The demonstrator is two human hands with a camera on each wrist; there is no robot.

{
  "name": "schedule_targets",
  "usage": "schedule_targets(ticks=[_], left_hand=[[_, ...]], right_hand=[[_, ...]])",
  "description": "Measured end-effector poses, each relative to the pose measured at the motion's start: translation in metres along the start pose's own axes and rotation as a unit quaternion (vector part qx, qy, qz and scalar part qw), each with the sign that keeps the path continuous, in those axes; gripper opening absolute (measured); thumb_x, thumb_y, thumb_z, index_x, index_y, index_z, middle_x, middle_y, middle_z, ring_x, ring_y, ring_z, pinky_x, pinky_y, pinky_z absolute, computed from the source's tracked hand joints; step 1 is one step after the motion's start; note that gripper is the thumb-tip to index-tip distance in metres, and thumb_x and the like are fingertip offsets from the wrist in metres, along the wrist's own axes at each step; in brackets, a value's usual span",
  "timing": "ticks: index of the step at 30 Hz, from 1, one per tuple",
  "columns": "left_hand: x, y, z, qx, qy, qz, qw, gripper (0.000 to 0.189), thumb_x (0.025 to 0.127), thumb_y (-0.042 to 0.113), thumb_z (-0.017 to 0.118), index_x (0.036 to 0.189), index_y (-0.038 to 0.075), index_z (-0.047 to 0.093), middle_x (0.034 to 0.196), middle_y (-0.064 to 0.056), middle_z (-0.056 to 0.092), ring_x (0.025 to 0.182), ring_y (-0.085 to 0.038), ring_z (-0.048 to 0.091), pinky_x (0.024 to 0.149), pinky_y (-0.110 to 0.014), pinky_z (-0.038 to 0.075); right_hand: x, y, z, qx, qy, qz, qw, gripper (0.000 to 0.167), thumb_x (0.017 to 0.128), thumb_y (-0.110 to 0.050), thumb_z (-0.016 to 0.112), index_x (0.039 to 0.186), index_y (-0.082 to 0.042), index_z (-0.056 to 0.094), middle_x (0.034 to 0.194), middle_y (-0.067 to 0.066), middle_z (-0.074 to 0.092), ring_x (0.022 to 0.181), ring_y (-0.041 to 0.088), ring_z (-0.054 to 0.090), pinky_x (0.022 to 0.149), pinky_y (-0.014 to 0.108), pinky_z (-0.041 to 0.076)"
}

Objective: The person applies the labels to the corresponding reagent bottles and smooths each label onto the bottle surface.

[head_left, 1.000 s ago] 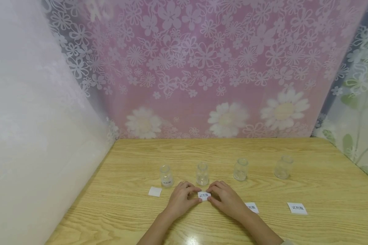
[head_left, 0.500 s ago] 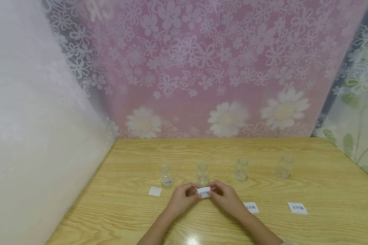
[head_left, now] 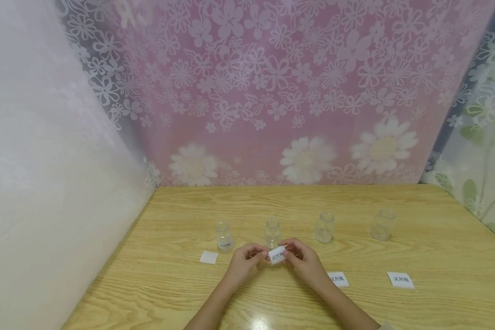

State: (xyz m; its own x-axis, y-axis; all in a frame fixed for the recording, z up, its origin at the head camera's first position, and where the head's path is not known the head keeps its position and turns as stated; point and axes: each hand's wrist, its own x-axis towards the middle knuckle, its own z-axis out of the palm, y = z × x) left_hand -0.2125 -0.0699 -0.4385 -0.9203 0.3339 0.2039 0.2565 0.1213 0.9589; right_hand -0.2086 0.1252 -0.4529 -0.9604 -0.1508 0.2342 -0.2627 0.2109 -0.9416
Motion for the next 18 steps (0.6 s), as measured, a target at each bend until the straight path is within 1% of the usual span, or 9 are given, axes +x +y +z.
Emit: schedule_targets(ticks=[3,7,11,13,15,17,18], left_hand=[[-0.001,0.004,0.001,0.003,0.0,-0.009,1.0,0.015,0.091,0.009,0.057,0.093,-0.005,0.064,0.084,-0.011,0.065,0.076,-0.017,0.055,0.066,-0.023,0.043],[-0.001,0.005,0.001,-0.002,0.0,-0.015,0.9999,0.014,0.091,0.007,0.057,0.091,-0.005,0.064,0.082,-0.012,0.065,0.073,-0.017,0.054,0.064,-0.024,0.045],[-0.001,0.004,0.002,-0.014,-0.007,-0.016,0.9998,0.014,0.09,0.005,0.056,0.091,-0.006,0.064,0.081,-0.011,0.064,0.075,-0.018,0.054,0.067,-0.024,0.044],[-0.001,0.004,0.002,-0.023,-0.012,-0.015,0.9996,0.013,0.09,0.003,0.055,0.091,-0.007,0.063,0.081,-0.011,0.064,0.075,-0.018,0.054,0.066,-0.023,0.043],[-0.001,0.003,0.003,-0.03,-0.017,-0.012,0.9993,0.012,0.09,0.001,0.055,0.091,-0.008,0.062,0.081,-0.013,0.064,0.073,-0.017,0.053,0.065,-0.023,0.043],[-0.002,0.004,0.003,-0.032,-0.022,-0.01,0.9992,0.012,0.09,0.0,0.054,0.09,-0.009,0.062,0.081,-0.013,0.063,0.071,-0.015,0.052,0.063,-0.021,0.042],[-0.002,0.004,0.003,-0.032,-0.025,-0.009,0.9991,0.012,0.089,0.0,0.054,0.09,-0.009,0.062,0.081,-0.014,0.063,0.07,-0.015,0.051,0.061,-0.021,0.042]], right_hand=[[0.0,0.0,0.0,-0.01,-0.001,-0.008,0.9999,0.017,0.091,-0.007,0.058,0.107,-0.002,0.061,0.088,0.009,0.057,0.071,0.02,0.054,0.061,0.026,0.049],[0.0,0.003,-0.001,-0.026,-0.009,-0.024,0.9993,0.019,0.091,-0.009,0.057,0.109,-0.003,0.06,0.09,0.009,0.057,0.074,0.02,0.055,0.062,0.027,0.05],[0.0,0.005,0.0,-0.044,-0.003,-0.039,0.9983,0.022,0.089,-0.006,0.06,0.111,-0.002,0.057,0.089,0.007,0.06,0.074,0.019,0.057,0.063,0.027,0.05],[0.001,0.006,0.001,-0.054,0.009,-0.044,0.9976,0.023,0.087,-0.003,0.062,0.108,-0.002,0.055,0.087,0.004,0.061,0.075,0.017,0.058,0.063,0.026,0.049],[-0.001,-0.004,0.002,-0.055,0.011,-0.039,0.9976,0.022,0.084,0.002,0.063,0.104,0.0,0.053,0.086,0.007,0.062,0.076,0.021,0.059,0.062,0.026,0.049],[-0.003,-0.013,0.003,-0.059,0.006,-0.043,0.9973,0.018,0.083,0.005,0.063,0.097,0.001,0.052,0.089,0.01,0.061,0.079,0.026,0.059,0.063,0.027,0.05],[-0.004,-0.014,0.003,-0.061,0.0,-0.05,0.9969,0.016,0.083,0.006,0.063,0.095,0.0,0.052,0.091,0.01,0.061,0.082,0.028,0.059,0.064,0.028,0.05]])
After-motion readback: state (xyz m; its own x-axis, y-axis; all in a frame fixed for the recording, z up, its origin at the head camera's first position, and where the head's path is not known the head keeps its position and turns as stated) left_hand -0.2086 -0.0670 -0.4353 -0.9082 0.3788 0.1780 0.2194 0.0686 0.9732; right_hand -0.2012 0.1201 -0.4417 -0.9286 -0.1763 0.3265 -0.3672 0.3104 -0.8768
